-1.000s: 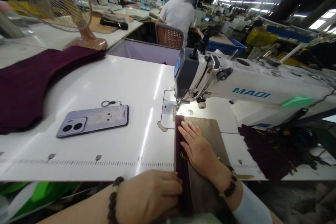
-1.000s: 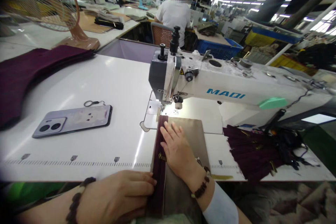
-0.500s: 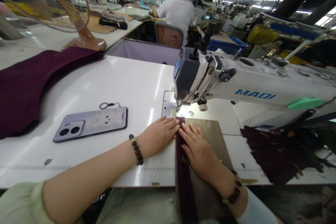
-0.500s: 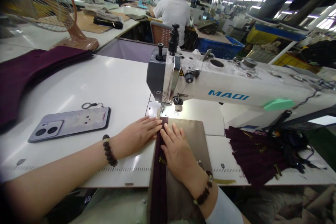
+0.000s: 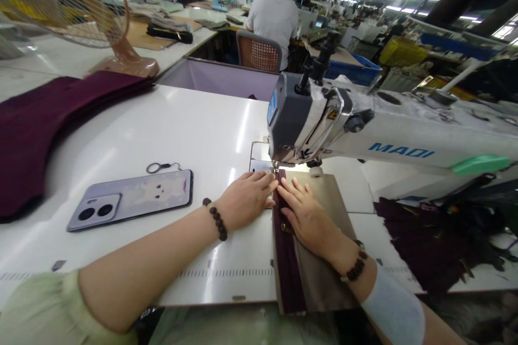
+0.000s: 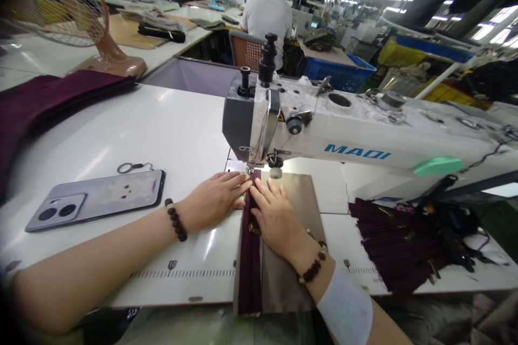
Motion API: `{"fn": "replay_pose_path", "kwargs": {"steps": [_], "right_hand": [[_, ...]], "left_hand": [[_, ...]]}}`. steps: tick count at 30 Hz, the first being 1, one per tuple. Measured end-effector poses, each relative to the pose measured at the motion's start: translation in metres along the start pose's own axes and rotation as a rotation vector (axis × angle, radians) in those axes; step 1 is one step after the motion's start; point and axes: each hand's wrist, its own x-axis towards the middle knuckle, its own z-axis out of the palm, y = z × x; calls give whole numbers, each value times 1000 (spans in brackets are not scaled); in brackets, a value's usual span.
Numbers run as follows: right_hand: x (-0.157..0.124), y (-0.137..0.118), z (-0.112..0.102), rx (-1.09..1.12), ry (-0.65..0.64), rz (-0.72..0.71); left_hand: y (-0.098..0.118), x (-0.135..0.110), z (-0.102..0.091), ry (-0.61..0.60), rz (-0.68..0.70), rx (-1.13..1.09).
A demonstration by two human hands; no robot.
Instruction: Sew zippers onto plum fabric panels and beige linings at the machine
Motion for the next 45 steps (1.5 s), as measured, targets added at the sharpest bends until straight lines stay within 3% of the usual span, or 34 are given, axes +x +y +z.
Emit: {"fn": "replay_pose_path", "kwargs": {"steps": [14, 18, 23, 28, 45], "right_hand": [[1, 4, 0, 8, 34, -17], [3, 5, -5, -5, 44, -42], [8, 2, -14, -47, 18, -22], [10, 3, -14, -1, -11, -38], [7, 9, -5, 46, 37, -78]], "left_hand": [[5, -1, -5, -5, -9, 37], [23, -22, -9, 22, 67, 11], [56, -56, -11, 124, 269, -200], [75, -68, -12, 179, 383, -227], [80, -66, -12, 227, 448, -303]]}}
